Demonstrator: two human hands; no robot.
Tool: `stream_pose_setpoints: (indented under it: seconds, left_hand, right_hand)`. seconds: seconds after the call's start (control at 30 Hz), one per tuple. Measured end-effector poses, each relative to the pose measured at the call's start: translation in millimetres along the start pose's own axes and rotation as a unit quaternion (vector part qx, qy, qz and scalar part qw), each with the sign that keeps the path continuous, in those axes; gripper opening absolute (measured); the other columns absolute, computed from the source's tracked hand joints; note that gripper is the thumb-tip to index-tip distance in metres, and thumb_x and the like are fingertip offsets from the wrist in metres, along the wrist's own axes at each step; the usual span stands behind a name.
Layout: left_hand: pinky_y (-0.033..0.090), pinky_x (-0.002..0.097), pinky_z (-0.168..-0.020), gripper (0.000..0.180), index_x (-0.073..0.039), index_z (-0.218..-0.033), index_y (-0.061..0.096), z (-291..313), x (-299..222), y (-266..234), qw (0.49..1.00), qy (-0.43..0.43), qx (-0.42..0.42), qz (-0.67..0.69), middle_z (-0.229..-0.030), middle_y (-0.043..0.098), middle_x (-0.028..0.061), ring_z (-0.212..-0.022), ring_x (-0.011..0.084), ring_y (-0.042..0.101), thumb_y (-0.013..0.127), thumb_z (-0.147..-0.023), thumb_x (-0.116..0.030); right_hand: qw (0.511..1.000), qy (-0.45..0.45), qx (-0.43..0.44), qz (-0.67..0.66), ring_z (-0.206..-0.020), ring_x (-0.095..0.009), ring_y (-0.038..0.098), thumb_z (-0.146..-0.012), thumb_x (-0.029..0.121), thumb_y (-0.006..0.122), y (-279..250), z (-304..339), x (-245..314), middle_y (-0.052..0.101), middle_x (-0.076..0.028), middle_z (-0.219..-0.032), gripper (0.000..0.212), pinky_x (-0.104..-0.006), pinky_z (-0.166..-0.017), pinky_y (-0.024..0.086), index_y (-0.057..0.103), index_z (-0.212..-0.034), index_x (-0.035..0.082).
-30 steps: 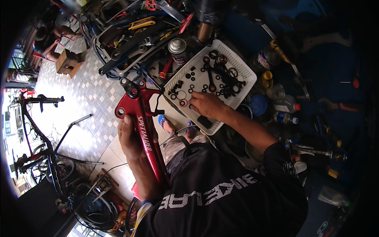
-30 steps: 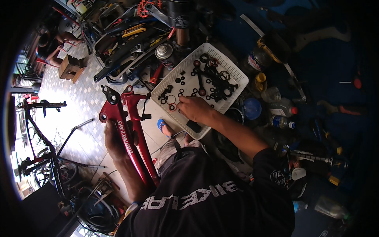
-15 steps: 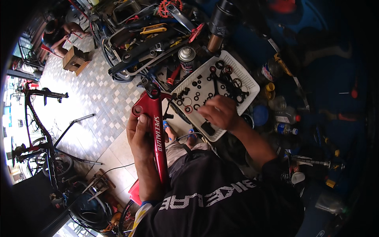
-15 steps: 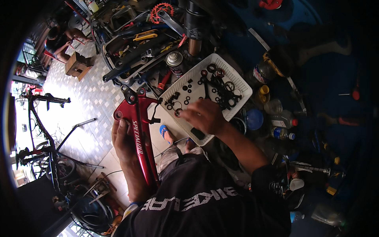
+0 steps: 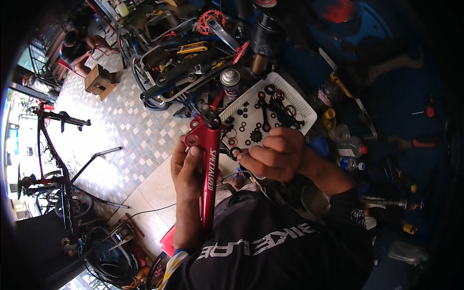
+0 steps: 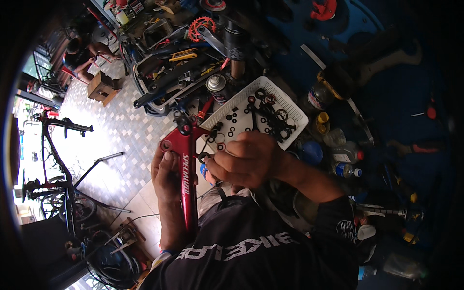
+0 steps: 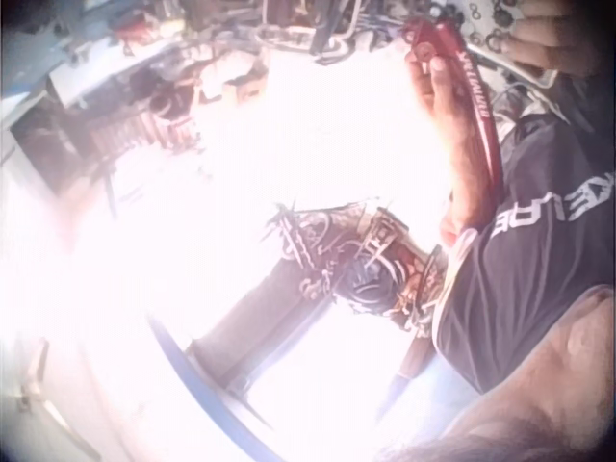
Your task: The person assembles a red bicycle frame by inserting cables, selecting small parts from a basket, and tightening bolts with a hex key. The person handles the frame, cables, and fasteners while working in a cluttered workshop.
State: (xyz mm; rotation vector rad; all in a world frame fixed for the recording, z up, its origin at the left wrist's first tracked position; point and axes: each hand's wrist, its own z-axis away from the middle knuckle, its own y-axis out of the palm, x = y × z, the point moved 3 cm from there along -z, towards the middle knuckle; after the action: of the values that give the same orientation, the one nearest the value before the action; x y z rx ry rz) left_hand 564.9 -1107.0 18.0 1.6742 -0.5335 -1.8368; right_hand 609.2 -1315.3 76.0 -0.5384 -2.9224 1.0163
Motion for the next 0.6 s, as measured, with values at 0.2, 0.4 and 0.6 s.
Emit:
stream_pose_setpoints:
  seconds: [0.2, 0.4, 0.6]
  left_hand:
    - [0.039, 0.0217, -0.052, 0.030, -0.001, -0.117, 0.053, -3, 7, 4, 0.999, 0.018, 0.042, -0.029, -0.068, 0.040, -0.0021, -0.059, 0.0069, 0.038, 0.045, -0.104, -0.027]
    - [0.030, 0.0217, -0.055, 0.028, -0.003, -0.110, 0.052, 6, 3, 21, 0.996, 0.036, 0.038, -0.068, -0.069, 0.042, -0.0030, -0.061, 0.0058, 0.036, 0.042, -0.108, -0.029]
    - [0.035, 0.0193, -0.058, 0.020, -0.005, -0.113, 0.053, 18, 7, 18, 0.995, 0.045, 0.044, -0.073, -0.078, 0.052, -0.0031, -0.064, 0.0041, 0.044, 0.047, -0.109, -0.024]
  right_hand:
    - [0.995, 0.050, 0.029, -0.084, -0.079, -0.015, 0.061, -0.074, 0.015, 0.077, 7, -40, -3, 0.063, 0.002, -0.092, 0.026, -0.0280, -0.061, 0.050, 0.075, -0.100, 0.012]
    - [0.993, 0.047, 0.082, -0.064, -0.079, -0.017, 0.062, -0.075, 0.013, 0.074, 12, -52, 0, 0.064, -0.001, -0.093, 0.025, -0.0314, -0.062, 0.049, 0.075, -0.100, 0.007]
    - [0.987, 0.062, 0.126, -0.079, -0.080, -0.019, 0.061, -0.075, 0.013, 0.074, 3, -58, 8, 0.063, -0.003, -0.095, 0.026, -0.0328, -0.064, 0.050, 0.074, -0.100, 0.006]
